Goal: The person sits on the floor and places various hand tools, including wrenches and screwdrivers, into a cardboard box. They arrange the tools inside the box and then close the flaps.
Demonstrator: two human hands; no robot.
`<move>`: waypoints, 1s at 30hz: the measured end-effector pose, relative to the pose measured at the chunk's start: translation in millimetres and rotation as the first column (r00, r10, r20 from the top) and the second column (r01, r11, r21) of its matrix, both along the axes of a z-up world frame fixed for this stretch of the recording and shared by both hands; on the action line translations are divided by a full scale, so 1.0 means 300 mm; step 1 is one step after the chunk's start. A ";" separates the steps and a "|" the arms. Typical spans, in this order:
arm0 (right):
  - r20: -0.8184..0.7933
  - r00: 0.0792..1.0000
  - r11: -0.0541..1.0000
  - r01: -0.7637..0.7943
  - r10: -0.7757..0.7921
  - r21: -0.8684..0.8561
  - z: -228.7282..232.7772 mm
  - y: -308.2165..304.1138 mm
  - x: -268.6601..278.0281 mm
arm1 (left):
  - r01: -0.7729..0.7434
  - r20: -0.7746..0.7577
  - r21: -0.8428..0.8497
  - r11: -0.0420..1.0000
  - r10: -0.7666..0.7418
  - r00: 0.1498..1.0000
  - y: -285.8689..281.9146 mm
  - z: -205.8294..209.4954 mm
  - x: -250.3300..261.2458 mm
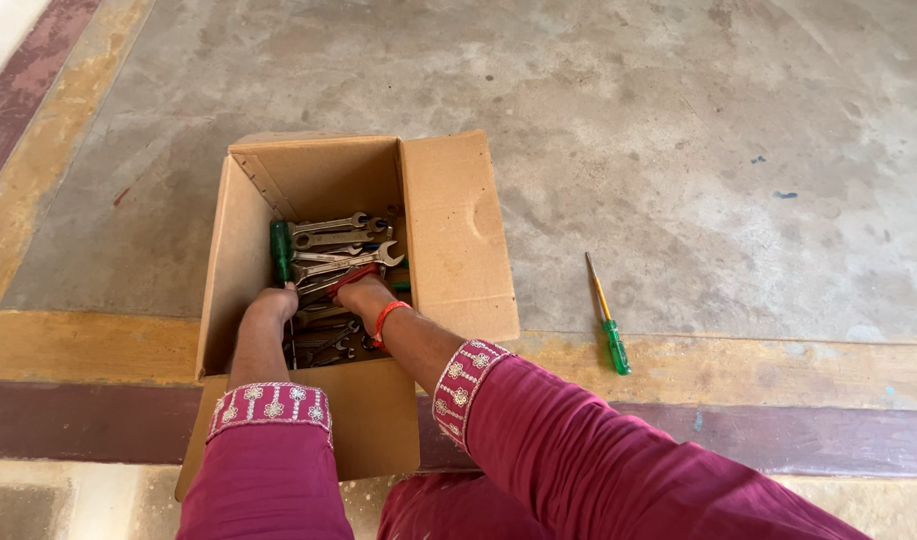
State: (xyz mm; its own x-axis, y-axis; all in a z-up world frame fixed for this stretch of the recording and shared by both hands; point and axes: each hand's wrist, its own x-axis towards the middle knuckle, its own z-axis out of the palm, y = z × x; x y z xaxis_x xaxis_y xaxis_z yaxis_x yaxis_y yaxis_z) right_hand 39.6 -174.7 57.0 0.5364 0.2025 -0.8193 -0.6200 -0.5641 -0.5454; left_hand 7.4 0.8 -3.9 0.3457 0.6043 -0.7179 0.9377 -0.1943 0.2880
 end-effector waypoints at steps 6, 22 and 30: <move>-0.010 0.998 0.998 -0.056 0.056 -0.015 -0.009 0.009 0.003 | 0.036 -0.017 0.022 0.999 -0.036 0.999 -0.028 0.075 -0.001; -0.052 0.972 0.973 -0.230 0.230 0.004 -0.106 0.042 0.008 | 0.209 0.002 0.046 0.977 -0.209 0.978 -0.010 0.008 -0.003; 0.026 0.991 0.989 -0.135 0.134 0.066 -0.004 -0.001 -0.018 | 0.218 -0.027 0.061 0.974 -0.216 0.976 -0.004 -0.013 -0.005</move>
State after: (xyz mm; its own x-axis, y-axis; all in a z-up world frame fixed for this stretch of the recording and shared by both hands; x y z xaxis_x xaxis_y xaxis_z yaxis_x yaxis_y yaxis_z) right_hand 34.3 -174.9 55.7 0.5179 0.3288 -0.7897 -0.5285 -0.6029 -0.5976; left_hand 6.0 -0.4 -7.8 0.4595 0.5606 -0.6889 0.8766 -0.4110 0.2503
